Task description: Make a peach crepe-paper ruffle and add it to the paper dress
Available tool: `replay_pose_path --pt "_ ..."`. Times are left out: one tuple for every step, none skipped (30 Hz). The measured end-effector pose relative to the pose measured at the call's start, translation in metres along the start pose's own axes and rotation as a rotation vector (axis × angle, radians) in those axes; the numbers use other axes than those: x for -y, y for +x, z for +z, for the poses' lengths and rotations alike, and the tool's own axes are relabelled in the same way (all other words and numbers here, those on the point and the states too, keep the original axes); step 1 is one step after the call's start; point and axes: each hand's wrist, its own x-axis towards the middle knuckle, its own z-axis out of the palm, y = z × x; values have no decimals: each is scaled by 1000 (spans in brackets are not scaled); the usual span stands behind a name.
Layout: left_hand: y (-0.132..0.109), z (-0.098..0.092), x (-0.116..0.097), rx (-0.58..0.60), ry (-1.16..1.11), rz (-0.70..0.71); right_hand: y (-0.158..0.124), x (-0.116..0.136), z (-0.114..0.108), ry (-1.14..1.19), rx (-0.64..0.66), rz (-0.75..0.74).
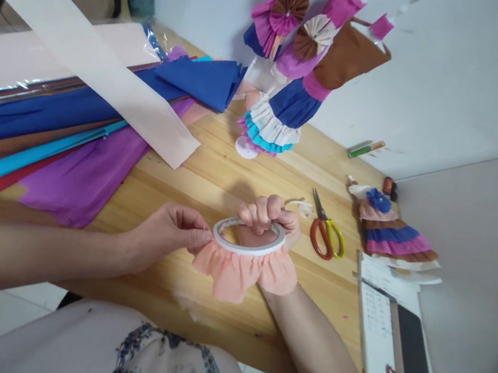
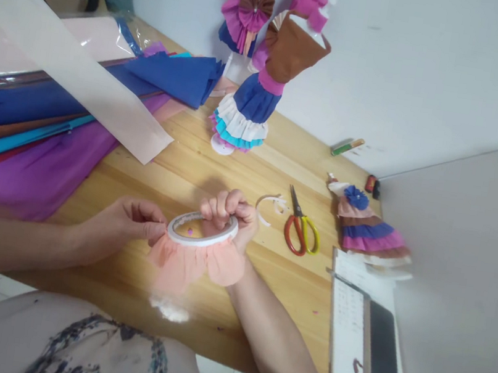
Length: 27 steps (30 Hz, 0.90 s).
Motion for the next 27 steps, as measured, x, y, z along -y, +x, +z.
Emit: replay_pose_path --pt "-1 0 0 5 2 -2 0 0 0 -1 -4 -3" --pt "-1 1 0 9 4 -2 0 -1 1 -3 -9 -4" --pt "-2 1 -1 13 7 2 0 -2 1 -4 -15 -7" --pt "-2 2 -1 16 13 9 1 -3 1 -2 -22 -8" --pt "-3 2 -1 15 21 21 1 -4 0 3 -27 -8" --pt "-3 2 -1 14 32 35 1 -5 0 12 -32 -6" --pt "-3 2 -1 14 45 52 2 -6 0 25 -34 -4" --pt "-2 2 0 14 58 69 2 -7 -1 38 -33 1" --pt "-2 2 1 8 68 85 2 -7 -1 48 -30 9" --pt "-1 2 2 -6 77 98 2 -7 -1 54 -24 18" --pt "0 1 3 -25 90 104 2 -7 -1 56 -16 28" --pt "1 1 5 -46 104 108 2 -8 -1 59 -4 37" --pt "2 0 7 -62 118 113 1 -8 -1 63 8 45" --pt "3 -1 9 -60 131 117 1 -8 -1 73 20 55" --pt "3 -2 10 -40 143 127 1 -9 -2 91 34 64" --pt "4 -3 12 -6 157 150 1 -10 -2 118 49 72" --pt "4 -4 13 30 180 187 1 -12 -2 150 64 77" --pt "5 -5 13 57 219 242 1 -14 -3 182 79 81" --pt "5 -5 12 80 274 307 1 -17 -3 208 93 86" --pt "5 -6 11 105 336 384 1 -19 -4 227 102 95" --pt "6 -6 9 133 394 468 1 -22 -5 239 98 111" --pt "6 -7 6 170 445 545 0 -25 -5 250 84 132" --pt "6 -7 3 221 487 605 -1 -28 -6 261 63 157" --pt "6 -7 0 282 519 645 -2 -31 -6 270 40 189" --pt "6 -7 -3 344 546 660 -3 -34 -6 265 23 228" --pt "6 -7 -6 401 566 653 -4 -36 -6 245 15 270" --pt "5 -8 -8 444 574 627 -5 -37 -5 210 21 318"
